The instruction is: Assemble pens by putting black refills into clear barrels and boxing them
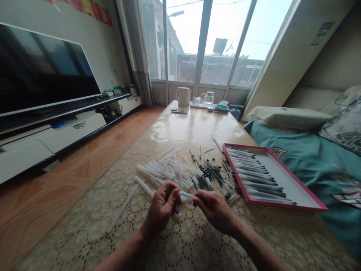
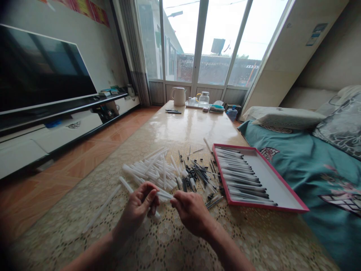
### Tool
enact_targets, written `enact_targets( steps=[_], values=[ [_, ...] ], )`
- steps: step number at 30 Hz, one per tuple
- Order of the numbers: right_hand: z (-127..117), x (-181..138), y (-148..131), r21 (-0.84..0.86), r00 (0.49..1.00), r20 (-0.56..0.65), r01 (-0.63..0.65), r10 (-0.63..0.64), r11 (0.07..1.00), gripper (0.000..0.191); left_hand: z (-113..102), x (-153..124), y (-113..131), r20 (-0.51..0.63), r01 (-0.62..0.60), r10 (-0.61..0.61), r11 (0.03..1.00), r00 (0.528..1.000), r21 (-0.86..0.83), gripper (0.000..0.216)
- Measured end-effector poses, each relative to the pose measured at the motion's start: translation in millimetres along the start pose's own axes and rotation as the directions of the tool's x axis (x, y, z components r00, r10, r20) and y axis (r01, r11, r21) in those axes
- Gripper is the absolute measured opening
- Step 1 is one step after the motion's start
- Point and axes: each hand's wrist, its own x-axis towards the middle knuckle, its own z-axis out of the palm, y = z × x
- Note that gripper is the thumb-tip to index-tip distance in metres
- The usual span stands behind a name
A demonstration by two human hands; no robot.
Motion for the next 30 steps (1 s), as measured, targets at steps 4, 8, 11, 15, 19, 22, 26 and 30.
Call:
enact_targets(
  steps=[4, 8, 11, 15, 19, 22, 26, 30],
  values=[
    [-5, 3, 3, -0.114, 0.997, -0.079, -0.012, 0.003, 0.993, 0.028, -1, 7, -4, 0.002, 0.006, -0.006, 1.000, 1.000, 0.018, 0.041],
    [-24, 4, 16, -0.032, 0.967, -0.240, -0.091, 0.081, 0.995, 0.028, -6, 10, -4, -0.076, -0.030, 0.034, 0.998, 0.996, 0.062, 0.053],
    [-52, 4, 26, 0.155, 0.908, -0.368, -0.154, 0.202, 0.976, 0.029, -8, 10, -5, -0.127, -0.041, 0.051, 0.996, 0.991, 0.084, 0.046],
    [-98, 2, 41, 0.267, 0.852, -0.401, -0.243, 0.337, 0.932, 0.028, -8, 9, -6, -0.144, -0.045, 0.057, 0.995, 0.988, 0.086, 0.044],
    [-131, -14, 70, -0.048, 0.822, -0.476, -0.380, 0.313, 0.924, 0.018, -8, 9, -3, -0.151, -0.039, 0.050, 0.996, 0.987, 0.075, 0.042],
    [-140, -35, 98, -0.338, 0.836, -0.491, -0.441, 0.244, 0.831, 0.018, -8, 9, 0, -0.153, -0.040, 0.051, 0.997, 0.987, 0.070, 0.041],
    [-137, -69, 134, -0.523, 0.850, -0.425, -0.511, 0.311, 0.682, 0.016, -8, 9, 2, -0.159, -0.040, 0.051, 0.997, 0.986, 0.073, 0.039],
    [-128, -86, 158, -0.571, 0.863, -0.370, -0.503, 0.344, 0.648, 0.018, -7, 9, 2, -0.157, -0.037, 0.050, 0.996, 0.986, 0.082, 0.037]
  ],
)
